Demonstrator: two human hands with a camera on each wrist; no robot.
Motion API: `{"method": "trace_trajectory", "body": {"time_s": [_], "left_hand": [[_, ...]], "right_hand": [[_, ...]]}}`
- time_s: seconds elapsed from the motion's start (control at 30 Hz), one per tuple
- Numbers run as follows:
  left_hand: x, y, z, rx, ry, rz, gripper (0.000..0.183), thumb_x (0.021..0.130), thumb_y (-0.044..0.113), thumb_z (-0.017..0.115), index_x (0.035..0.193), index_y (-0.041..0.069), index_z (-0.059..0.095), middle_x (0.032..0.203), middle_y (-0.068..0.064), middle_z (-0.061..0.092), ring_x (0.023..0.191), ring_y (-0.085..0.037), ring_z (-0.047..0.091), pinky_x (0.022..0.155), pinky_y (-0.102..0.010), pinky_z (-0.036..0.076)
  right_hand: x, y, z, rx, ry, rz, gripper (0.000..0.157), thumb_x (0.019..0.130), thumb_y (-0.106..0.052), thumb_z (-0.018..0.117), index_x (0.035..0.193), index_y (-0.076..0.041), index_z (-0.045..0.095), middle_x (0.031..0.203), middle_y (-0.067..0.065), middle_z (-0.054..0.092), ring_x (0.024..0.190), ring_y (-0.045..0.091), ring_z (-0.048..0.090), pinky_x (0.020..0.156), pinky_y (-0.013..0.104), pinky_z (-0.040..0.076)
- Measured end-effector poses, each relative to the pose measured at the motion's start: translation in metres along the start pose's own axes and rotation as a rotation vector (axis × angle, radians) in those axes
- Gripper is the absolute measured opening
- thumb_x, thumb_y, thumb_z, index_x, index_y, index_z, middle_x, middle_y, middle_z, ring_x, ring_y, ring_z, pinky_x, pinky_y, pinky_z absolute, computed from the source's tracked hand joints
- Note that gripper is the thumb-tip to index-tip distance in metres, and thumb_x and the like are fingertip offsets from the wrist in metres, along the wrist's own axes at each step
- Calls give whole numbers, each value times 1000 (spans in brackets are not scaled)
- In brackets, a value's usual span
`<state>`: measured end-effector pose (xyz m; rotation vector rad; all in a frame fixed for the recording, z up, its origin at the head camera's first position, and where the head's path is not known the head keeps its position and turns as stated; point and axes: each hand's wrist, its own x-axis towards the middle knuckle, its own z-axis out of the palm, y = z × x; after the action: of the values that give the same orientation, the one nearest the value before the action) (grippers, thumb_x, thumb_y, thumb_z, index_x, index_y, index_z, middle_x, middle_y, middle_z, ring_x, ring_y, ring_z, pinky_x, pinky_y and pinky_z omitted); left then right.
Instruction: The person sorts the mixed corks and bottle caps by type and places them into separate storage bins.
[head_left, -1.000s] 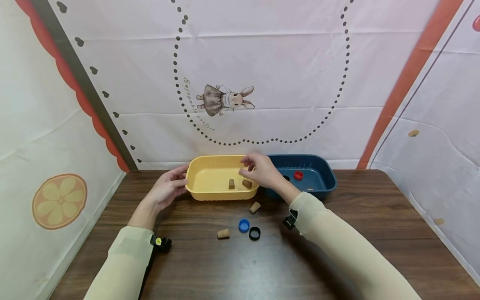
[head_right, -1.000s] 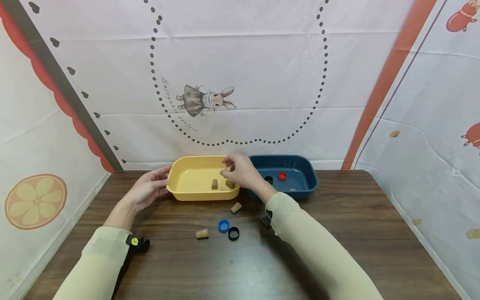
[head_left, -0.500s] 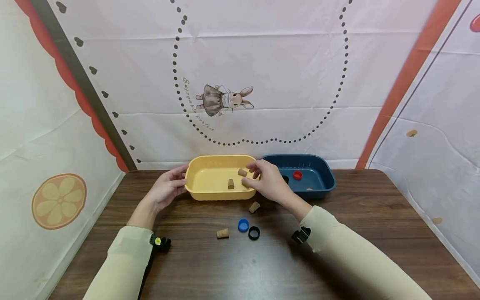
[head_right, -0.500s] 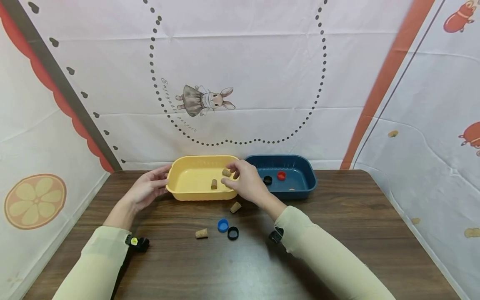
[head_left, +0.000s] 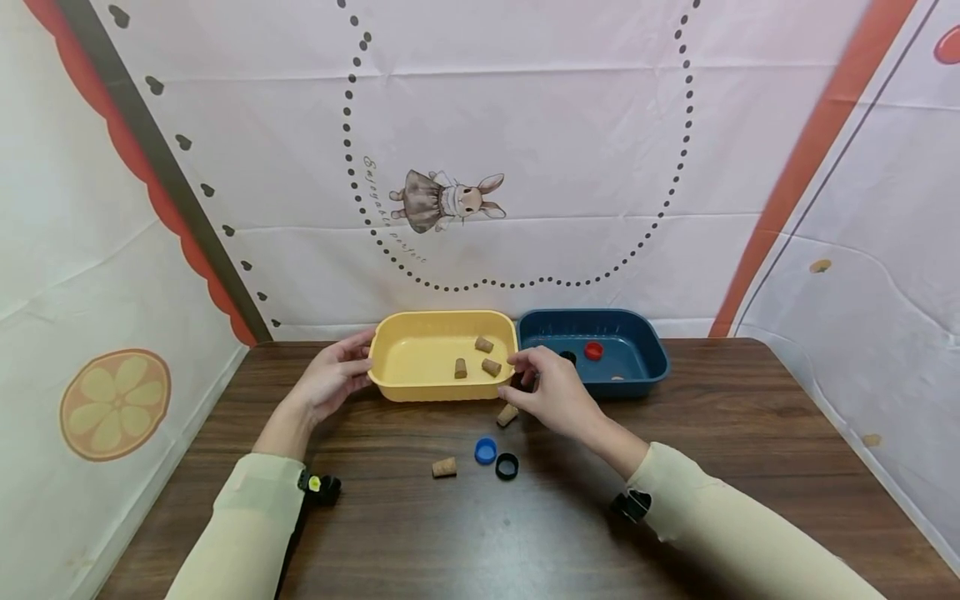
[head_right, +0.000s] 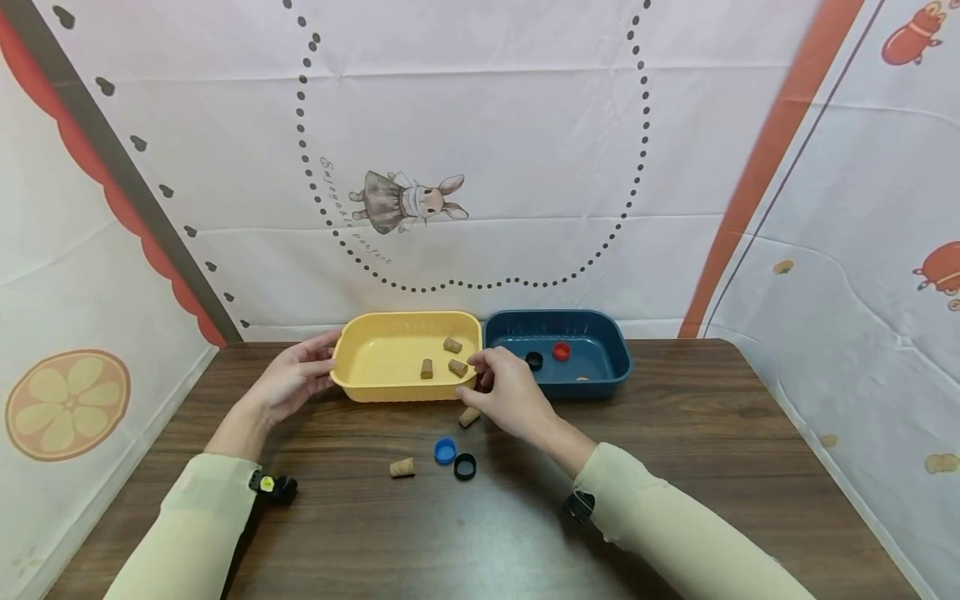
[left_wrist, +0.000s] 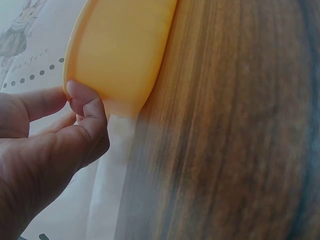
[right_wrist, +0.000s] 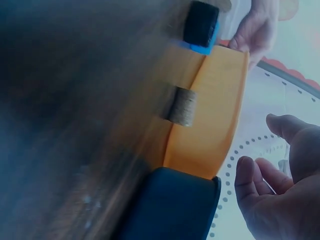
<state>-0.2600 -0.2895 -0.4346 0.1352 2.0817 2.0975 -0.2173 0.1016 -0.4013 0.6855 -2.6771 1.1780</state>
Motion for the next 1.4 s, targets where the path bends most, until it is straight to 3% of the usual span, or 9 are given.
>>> {"method": "trace_trajectory", "body": {"time_s": [0.5, 0.83, 1.17, 1.4], "left_hand": [[-1, 0, 0, 6, -1, 3, 64, 109, -4, 51, 167, 2, 27, 140, -27, 42, 113, -25, 58, 87, -28, 58], [-1, 0, 0, 3, -5, 7, 64, 108, -4, 52, 167, 2, 28, 138, -26, 44, 112, -24, 58, 87, -29, 57], [0, -1, -1, -6, -3, 1, 64, 109, -4, 52, 168, 3, 28, 142, -28, 41, 115, -27, 57, 86, -29, 58], [1, -2, -1, -7, -4, -4, 64, 109, -3, 52, 168, 4, 28, 144, -29, 39, 116, -28, 56, 86, -28, 58]], "right_hand": [[-24, 10, 13, -56, -45, -27, 41, 86, -22, 91, 118, -3, 73, 102, 8, 68, 87, 16, 61, 74, 29, 54], [-19, 9, 17, -92, -142, 97, 44, 88, -23, 90, 122, -1, 73, 106, 5, 66, 87, 16, 62, 73, 29, 55], [-10, 6, 27, -173, -206, 105, 32, 89, -22, 89, 110, -4, 74, 101, 4, 65, 87, 15, 58, 76, 34, 54], [-4, 3, 30, -215, -234, 106, 25, 88, -23, 90, 97, -8, 71, 92, 3, 61, 81, 16, 54, 70, 33, 49]]}}
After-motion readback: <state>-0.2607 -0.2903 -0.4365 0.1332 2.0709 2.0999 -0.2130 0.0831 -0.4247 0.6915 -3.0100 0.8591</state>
